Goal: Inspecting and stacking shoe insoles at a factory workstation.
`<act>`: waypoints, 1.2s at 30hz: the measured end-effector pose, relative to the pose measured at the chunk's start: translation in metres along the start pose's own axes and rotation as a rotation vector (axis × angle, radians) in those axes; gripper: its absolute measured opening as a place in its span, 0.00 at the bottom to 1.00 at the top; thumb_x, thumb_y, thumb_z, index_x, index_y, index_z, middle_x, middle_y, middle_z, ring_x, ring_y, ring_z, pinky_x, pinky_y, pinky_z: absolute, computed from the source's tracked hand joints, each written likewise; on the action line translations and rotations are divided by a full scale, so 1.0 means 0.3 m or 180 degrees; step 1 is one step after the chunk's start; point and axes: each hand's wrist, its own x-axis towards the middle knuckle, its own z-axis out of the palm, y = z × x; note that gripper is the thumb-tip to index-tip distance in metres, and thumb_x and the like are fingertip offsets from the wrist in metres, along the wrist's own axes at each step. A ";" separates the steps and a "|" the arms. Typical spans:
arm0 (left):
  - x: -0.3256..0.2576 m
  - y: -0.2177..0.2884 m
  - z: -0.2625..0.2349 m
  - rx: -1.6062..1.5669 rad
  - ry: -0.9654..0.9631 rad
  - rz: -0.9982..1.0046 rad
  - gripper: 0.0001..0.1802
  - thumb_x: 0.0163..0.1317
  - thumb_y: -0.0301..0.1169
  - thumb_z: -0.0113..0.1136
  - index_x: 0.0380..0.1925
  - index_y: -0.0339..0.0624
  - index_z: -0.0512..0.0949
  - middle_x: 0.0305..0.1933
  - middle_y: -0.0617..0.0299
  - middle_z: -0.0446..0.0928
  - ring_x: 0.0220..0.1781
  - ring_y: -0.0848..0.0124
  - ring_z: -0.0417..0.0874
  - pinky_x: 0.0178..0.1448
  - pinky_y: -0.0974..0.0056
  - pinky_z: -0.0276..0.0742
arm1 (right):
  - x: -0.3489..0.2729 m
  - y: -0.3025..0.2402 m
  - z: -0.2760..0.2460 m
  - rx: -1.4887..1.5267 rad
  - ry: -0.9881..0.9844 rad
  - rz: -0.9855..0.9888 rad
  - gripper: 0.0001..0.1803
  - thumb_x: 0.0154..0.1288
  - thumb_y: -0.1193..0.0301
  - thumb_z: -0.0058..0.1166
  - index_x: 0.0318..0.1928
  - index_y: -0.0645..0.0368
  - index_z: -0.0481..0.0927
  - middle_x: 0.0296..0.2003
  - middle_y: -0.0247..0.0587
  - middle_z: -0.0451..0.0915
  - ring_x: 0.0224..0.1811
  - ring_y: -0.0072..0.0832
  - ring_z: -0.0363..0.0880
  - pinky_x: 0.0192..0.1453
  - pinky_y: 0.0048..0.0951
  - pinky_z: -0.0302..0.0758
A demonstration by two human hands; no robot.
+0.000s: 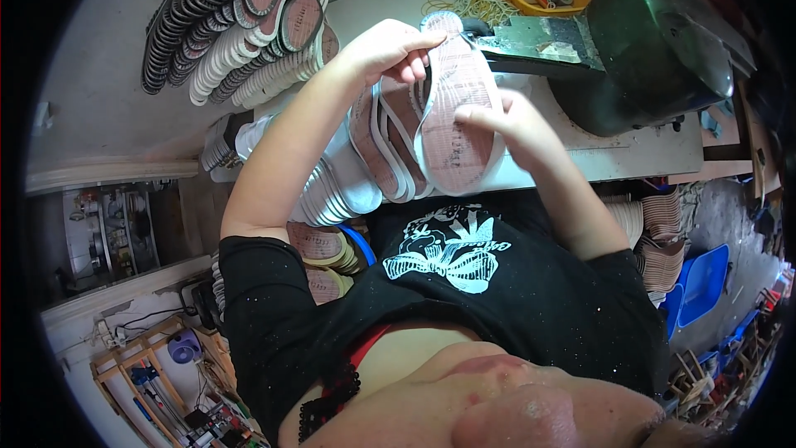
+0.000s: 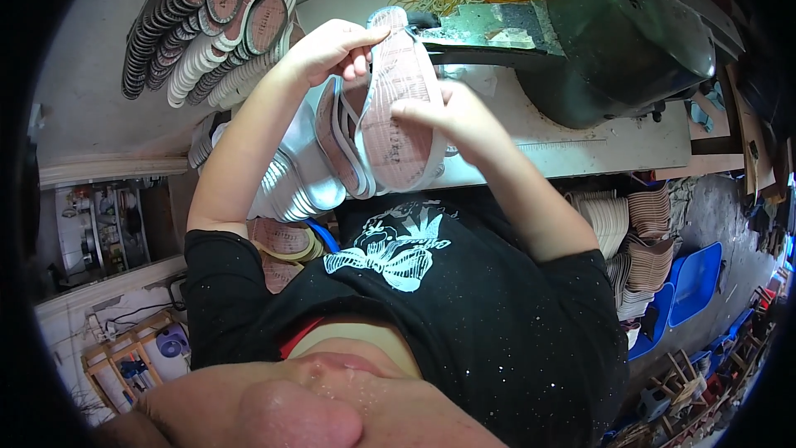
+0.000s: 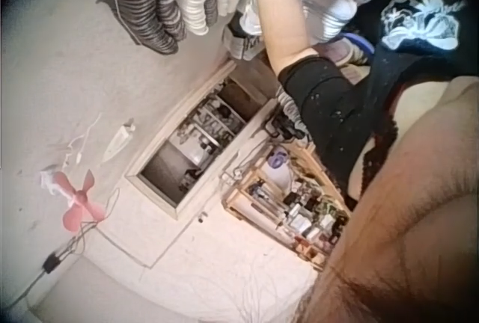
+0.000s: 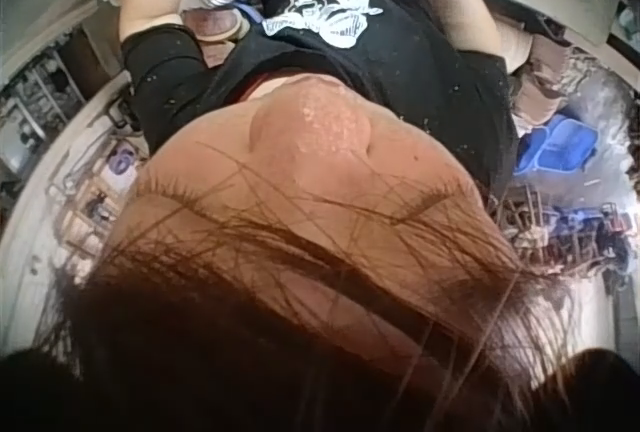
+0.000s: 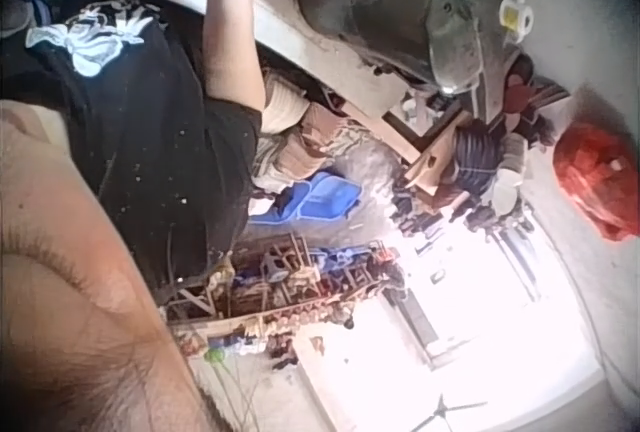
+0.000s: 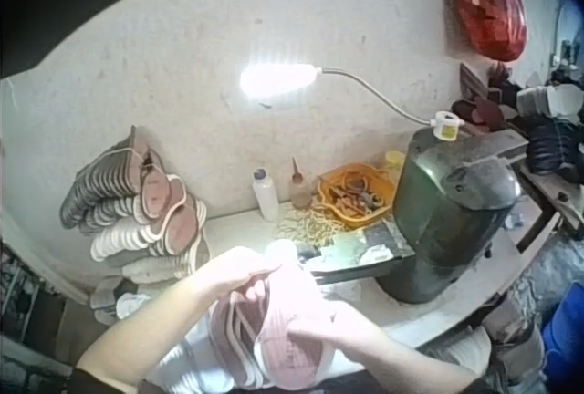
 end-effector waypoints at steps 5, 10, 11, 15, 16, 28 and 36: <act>0.041 0.026 -0.038 0.0635 0.0175 0.0247 0.24 0.59 0.48 0.60 0.17 0.40 0.73 0.07 0.69 0.64 0.06 0.82 0.60 0.11 0.76 0.51 | -0.020 0.067 0.008 -0.0144 0.0147 -0.0074 0.17 0.58 0.65 0.62 0.41 0.67 0.81 0.34 0.36 0.82 0.35 0.19 0.78 0.43 0.22 0.74; 0.104 -0.009 -0.074 0.0913 0.0699 0.0714 0.27 0.53 0.56 0.63 0.29 0.39 0.80 0.23 0.68 0.73 0.26 0.81 0.67 0.34 0.74 0.62 | 0.084 0.046 0.020 0.0385 0.0369 -0.0324 0.15 0.59 0.68 0.61 0.42 0.68 0.81 0.35 0.37 0.82 0.36 0.20 0.79 0.43 0.22 0.74; 0.108 -0.027 -0.083 0.0918 0.0704 0.0727 0.27 0.53 0.56 0.63 0.29 0.39 0.80 0.23 0.68 0.73 0.26 0.81 0.67 0.34 0.74 0.62 | 0.096 0.026 0.039 0.0532 0.0333 -0.0457 0.15 0.59 0.68 0.61 0.42 0.67 0.80 0.36 0.37 0.82 0.36 0.20 0.79 0.44 0.22 0.75; 0.011 0.022 0.009 -0.0056 -0.0088 0.0585 0.25 0.54 0.43 0.66 0.46 0.37 0.75 0.45 0.60 0.79 0.48 0.73 0.78 0.50 0.74 0.68 | 0.142 0.064 -0.007 0.0631 0.0478 -0.0515 0.16 0.62 0.71 0.57 0.46 0.69 0.78 0.41 0.40 0.80 0.41 0.21 0.79 0.47 0.24 0.74; 0.017 0.002 0.011 -0.0294 -0.0236 0.0590 0.25 0.53 0.39 0.67 0.47 0.35 0.74 0.45 0.59 0.79 0.47 0.73 0.78 0.51 0.72 0.70 | 0.155 0.076 0.003 0.0346 0.0570 -0.0676 0.16 0.62 0.67 0.57 0.43 0.69 0.80 0.37 0.38 0.81 0.37 0.19 0.78 0.43 0.22 0.74; 0.025 -0.006 -0.007 0.0228 0.0673 0.0420 0.38 0.45 0.48 0.72 0.46 0.24 0.73 0.47 0.45 0.76 0.52 0.63 0.76 0.62 0.61 0.66 | 0.084 0.122 0.076 0.0781 0.0423 -0.0073 0.13 0.61 0.67 0.58 0.40 0.64 0.81 0.30 0.41 0.83 0.29 0.22 0.82 0.36 0.19 0.77; 0.154 0.056 -0.128 0.1525 -0.0648 0.1692 0.34 0.52 0.42 0.67 0.59 0.45 0.69 0.60 0.55 0.70 0.62 0.69 0.68 0.67 0.65 0.60 | 0.162 0.075 0.083 0.1019 0.0637 -0.0159 0.12 0.63 0.66 0.54 0.41 0.63 0.79 0.31 0.39 0.83 0.30 0.21 0.82 0.31 0.16 0.74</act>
